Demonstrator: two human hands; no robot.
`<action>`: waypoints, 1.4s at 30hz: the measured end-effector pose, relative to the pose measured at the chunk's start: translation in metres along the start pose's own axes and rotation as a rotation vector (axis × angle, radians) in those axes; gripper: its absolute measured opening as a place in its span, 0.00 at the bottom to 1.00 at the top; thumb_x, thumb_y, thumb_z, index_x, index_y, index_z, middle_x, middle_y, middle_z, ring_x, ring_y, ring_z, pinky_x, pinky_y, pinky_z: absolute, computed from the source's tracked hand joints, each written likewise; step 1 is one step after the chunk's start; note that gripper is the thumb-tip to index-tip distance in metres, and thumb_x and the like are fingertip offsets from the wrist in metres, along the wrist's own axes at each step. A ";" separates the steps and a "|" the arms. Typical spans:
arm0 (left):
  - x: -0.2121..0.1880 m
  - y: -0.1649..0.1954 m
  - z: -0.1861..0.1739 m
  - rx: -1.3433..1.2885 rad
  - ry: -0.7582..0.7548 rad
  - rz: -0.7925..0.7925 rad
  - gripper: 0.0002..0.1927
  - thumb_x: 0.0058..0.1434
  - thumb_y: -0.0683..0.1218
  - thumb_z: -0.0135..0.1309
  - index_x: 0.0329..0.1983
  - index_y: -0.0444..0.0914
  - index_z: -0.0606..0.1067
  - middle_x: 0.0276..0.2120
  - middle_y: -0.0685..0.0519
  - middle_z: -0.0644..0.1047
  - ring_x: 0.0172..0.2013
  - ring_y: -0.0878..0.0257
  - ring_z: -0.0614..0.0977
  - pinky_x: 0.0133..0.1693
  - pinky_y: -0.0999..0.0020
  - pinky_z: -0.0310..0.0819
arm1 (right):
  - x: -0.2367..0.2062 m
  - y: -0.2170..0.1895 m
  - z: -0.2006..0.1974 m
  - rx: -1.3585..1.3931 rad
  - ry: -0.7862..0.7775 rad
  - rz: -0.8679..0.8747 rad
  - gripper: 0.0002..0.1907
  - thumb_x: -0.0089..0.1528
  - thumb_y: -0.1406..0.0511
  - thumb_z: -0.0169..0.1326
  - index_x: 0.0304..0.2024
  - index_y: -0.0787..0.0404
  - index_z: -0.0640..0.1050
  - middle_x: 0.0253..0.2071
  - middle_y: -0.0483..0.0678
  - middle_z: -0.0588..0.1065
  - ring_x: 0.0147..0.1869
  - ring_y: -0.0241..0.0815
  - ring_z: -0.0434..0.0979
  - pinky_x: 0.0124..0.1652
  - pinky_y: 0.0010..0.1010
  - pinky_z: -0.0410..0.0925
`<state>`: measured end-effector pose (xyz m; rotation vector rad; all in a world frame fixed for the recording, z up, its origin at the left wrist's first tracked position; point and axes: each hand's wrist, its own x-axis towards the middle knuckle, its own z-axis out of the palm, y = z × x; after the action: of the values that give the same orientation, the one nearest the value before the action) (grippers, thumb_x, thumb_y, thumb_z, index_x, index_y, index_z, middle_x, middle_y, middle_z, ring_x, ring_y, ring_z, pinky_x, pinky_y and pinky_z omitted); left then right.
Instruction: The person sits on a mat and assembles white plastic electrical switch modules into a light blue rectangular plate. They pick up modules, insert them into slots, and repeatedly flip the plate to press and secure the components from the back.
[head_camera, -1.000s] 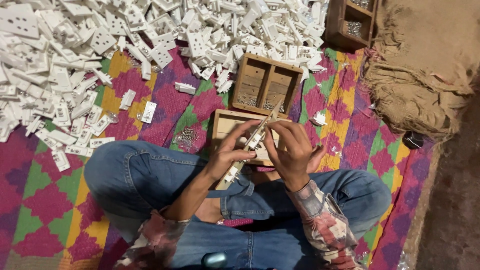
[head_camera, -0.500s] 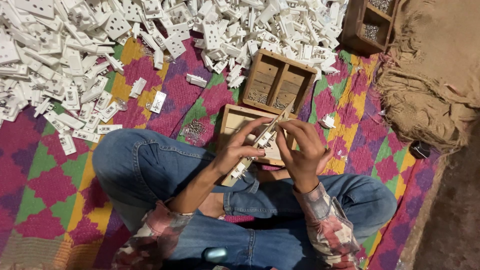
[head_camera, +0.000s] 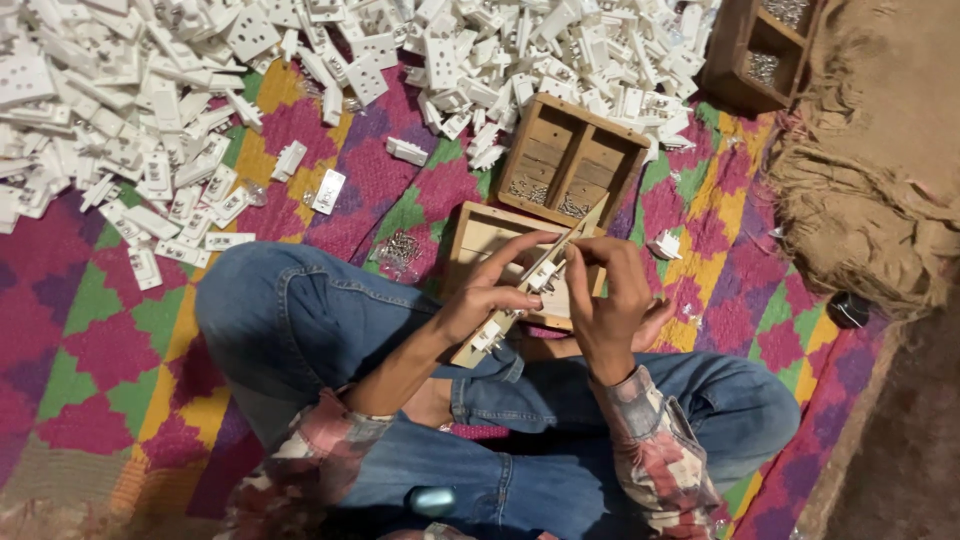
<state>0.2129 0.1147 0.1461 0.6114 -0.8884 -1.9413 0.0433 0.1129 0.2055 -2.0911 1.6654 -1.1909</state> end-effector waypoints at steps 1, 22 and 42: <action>-0.001 0.000 -0.001 -0.015 0.005 -0.008 0.41 0.55 0.36 0.52 0.75 0.38 0.62 0.59 0.44 0.73 0.44 0.62 0.82 0.47 0.67 0.80 | 0.000 -0.001 0.001 0.011 0.010 0.013 0.06 0.65 0.73 0.63 0.42 0.68 0.79 0.40 0.51 0.76 0.40 0.41 0.78 0.39 0.28 0.70; -0.002 -0.009 0.000 -0.037 0.017 0.000 0.38 0.60 0.39 0.51 0.76 0.35 0.60 0.61 0.46 0.73 0.45 0.64 0.82 0.51 0.66 0.80 | -0.004 -0.006 -0.002 0.159 -0.011 0.142 0.08 0.66 0.72 0.64 0.47 0.66 0.82 0.44 0.50 0.78 0.45 0.36 0.79 0.45 0.24 0.74; -0.003 0.009 0.009 -0.025 0.015 -0.068 0.41 0.56 0.39 0.53 0.76 0.37 0.59 0.48 0.47 0.78 0.43 0.65 0.81 0.43 0.71 0.77 | -0.006 0.000 -0.001 0.128 0.060 0.170 0.08 0.62 0.72 0.66 0.43 0.66 0.83 0.41 0.50 0.79 0.43 0.38 0.79 0.42 0.25 0.71</action>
<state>0.2129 0.1171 0.1591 0.6484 -0.8424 -2.0026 0.0427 0.1183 0.2040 -1.8164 1.7054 -1.2804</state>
